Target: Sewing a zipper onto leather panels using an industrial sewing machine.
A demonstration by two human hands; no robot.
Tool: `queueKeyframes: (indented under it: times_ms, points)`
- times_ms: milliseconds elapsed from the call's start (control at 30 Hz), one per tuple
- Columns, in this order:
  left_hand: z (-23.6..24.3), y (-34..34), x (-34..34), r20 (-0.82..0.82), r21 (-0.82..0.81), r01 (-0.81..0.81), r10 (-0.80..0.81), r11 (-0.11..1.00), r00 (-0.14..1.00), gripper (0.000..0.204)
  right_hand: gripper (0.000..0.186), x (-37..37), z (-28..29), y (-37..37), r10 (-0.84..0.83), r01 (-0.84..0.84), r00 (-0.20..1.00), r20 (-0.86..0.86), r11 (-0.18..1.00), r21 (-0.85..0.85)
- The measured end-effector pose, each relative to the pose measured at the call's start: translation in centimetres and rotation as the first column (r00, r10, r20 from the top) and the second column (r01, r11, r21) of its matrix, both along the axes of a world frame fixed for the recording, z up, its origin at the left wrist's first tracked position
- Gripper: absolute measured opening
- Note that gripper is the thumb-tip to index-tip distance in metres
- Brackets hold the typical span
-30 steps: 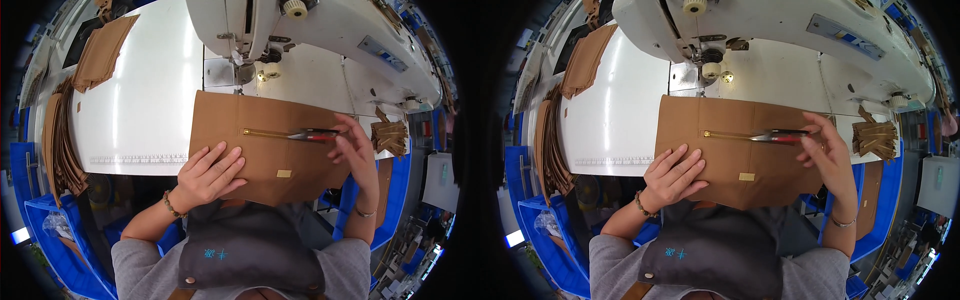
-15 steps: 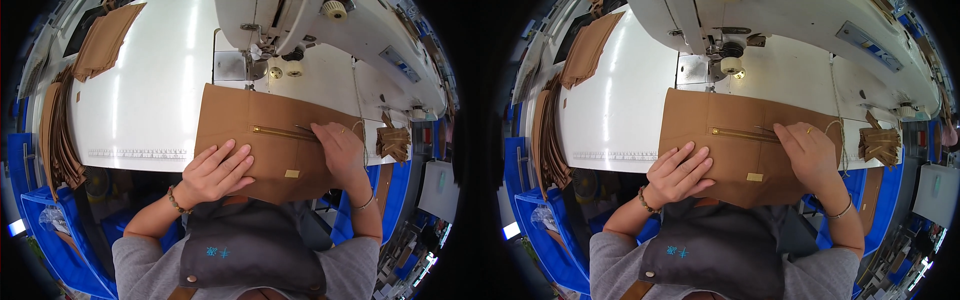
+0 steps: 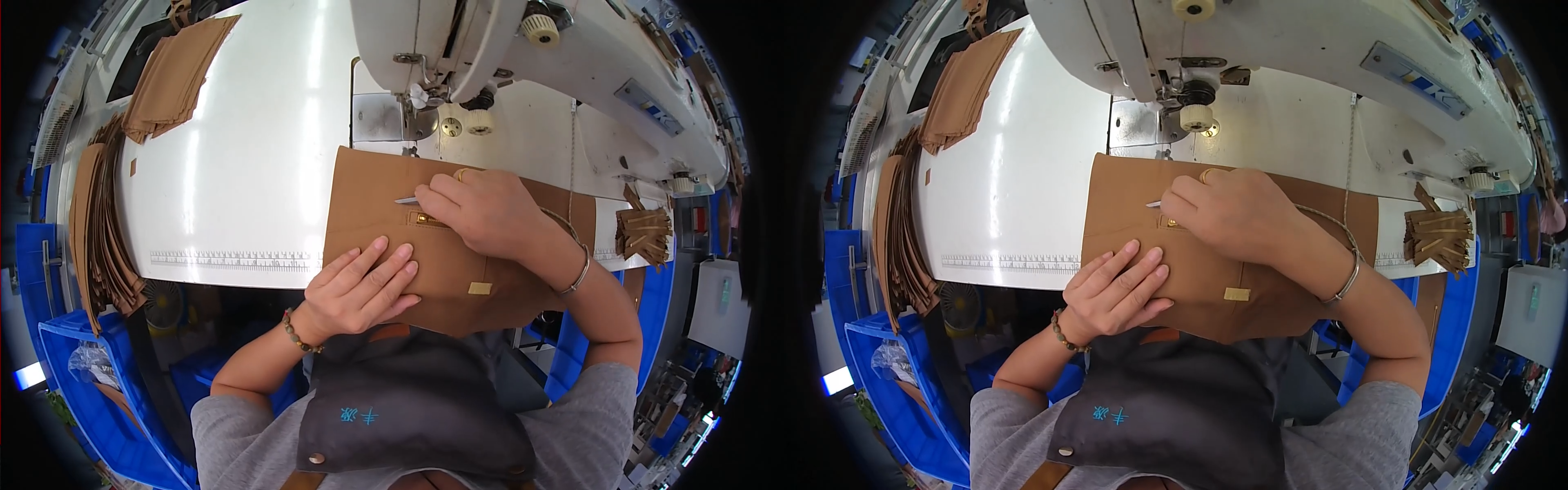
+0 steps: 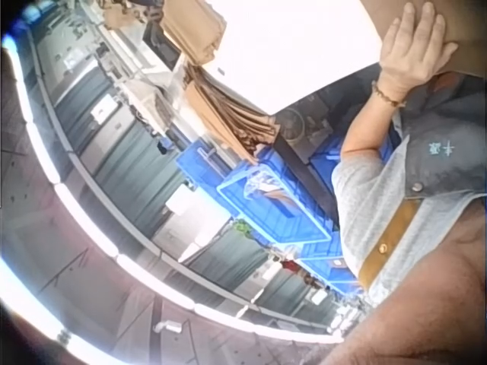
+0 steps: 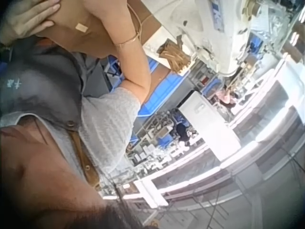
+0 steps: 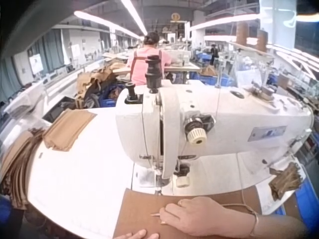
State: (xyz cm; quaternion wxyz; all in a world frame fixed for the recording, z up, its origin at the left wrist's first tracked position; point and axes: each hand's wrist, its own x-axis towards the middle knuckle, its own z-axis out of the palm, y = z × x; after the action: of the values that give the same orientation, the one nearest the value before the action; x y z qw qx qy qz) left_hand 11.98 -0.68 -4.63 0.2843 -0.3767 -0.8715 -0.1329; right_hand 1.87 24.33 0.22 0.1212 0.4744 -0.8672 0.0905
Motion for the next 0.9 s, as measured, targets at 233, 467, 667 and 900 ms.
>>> queueKeyframes:
  times_ms: [233,467,667,900]
  points:
    - [0.0,-0.1,0.0,-0.003,-0.013,0.001,-0.001,1.000,1.000,0.038,0.005,-4.0,0.5,1.2,-0.212,0.216,0.975,-0.066,0.973,0.074]
    - [0.2,-0.1,0.0,-0.010,-0.009,0.003,-0.003,1.000,1.000,0.038,0.011,-4.7,-0.4,1.0,-0.090,0.090,0.994,0.069,0.996,0.010]
    - [0.0,-0.1,0.0,-0.009,-0.023,0.013,-0.013,1.000,1.000,0.035,0.021,1.5,3.8,13.2,-0.561,0.561,0.827,0.034,0.827,0.019]
    - [0.2,0.0,-0.2,0.000,-0.089,0.004,-0.004,0.996,1.000,0.034,0.031,9.2,6.1,20.8,-0.810,0.846,0.463,-0.361,0.525,-0.093]
